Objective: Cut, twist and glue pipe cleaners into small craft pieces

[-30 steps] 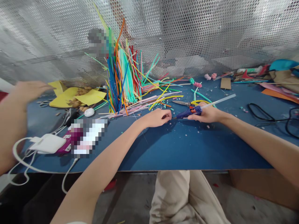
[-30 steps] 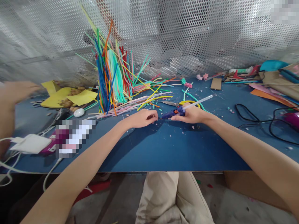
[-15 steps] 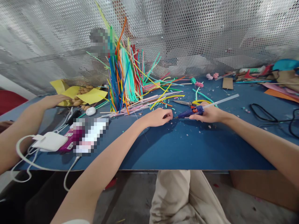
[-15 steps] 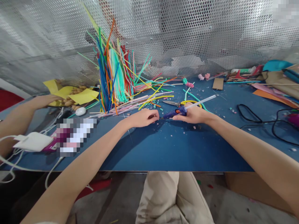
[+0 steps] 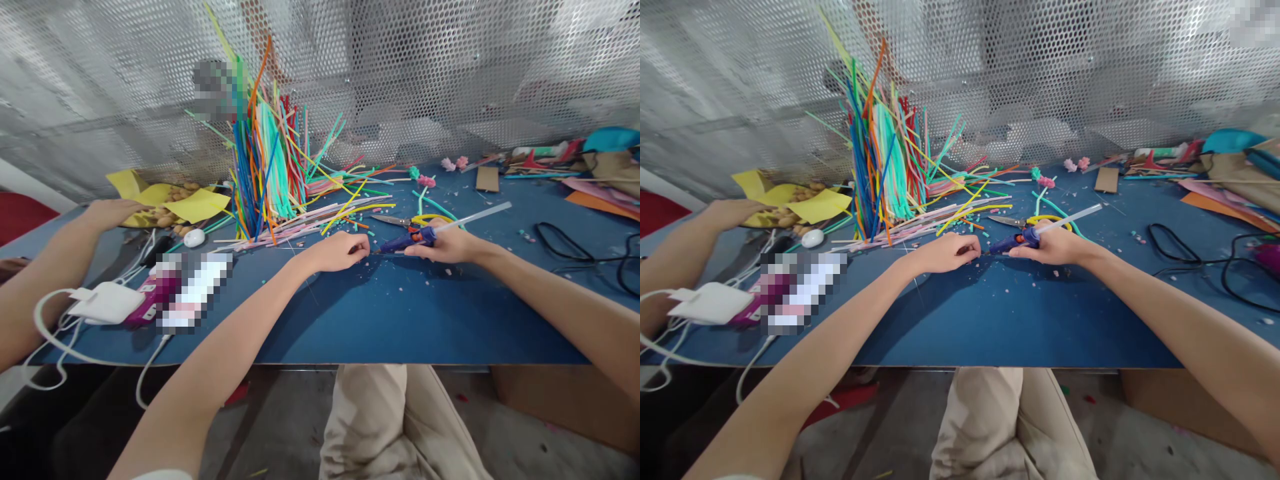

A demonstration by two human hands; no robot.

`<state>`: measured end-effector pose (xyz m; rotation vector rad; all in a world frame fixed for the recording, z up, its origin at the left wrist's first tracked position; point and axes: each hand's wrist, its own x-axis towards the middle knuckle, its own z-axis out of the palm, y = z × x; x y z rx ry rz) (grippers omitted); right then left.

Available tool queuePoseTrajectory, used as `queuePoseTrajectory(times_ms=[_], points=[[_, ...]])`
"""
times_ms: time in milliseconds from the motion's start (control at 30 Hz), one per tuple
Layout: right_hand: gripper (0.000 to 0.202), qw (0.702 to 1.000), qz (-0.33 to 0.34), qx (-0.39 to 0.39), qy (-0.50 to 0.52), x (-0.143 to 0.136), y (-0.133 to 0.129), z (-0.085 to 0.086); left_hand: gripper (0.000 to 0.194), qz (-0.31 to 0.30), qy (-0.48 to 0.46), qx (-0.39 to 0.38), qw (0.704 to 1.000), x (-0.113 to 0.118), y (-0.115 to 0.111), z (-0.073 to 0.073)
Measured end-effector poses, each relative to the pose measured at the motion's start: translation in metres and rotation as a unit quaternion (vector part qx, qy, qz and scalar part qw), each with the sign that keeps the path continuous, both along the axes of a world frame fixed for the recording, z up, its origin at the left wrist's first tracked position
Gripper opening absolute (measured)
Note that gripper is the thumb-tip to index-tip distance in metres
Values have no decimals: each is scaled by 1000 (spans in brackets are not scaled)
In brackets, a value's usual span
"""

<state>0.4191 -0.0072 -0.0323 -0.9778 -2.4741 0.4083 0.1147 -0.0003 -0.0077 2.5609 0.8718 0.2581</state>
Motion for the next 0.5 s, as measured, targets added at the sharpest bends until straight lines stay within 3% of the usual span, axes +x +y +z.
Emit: queuePoseTrajectory(times_ms=[500], points=[[53,1000,10,6,-6,1,2,-1,15,5,4,2,1000,1,-1,0]])
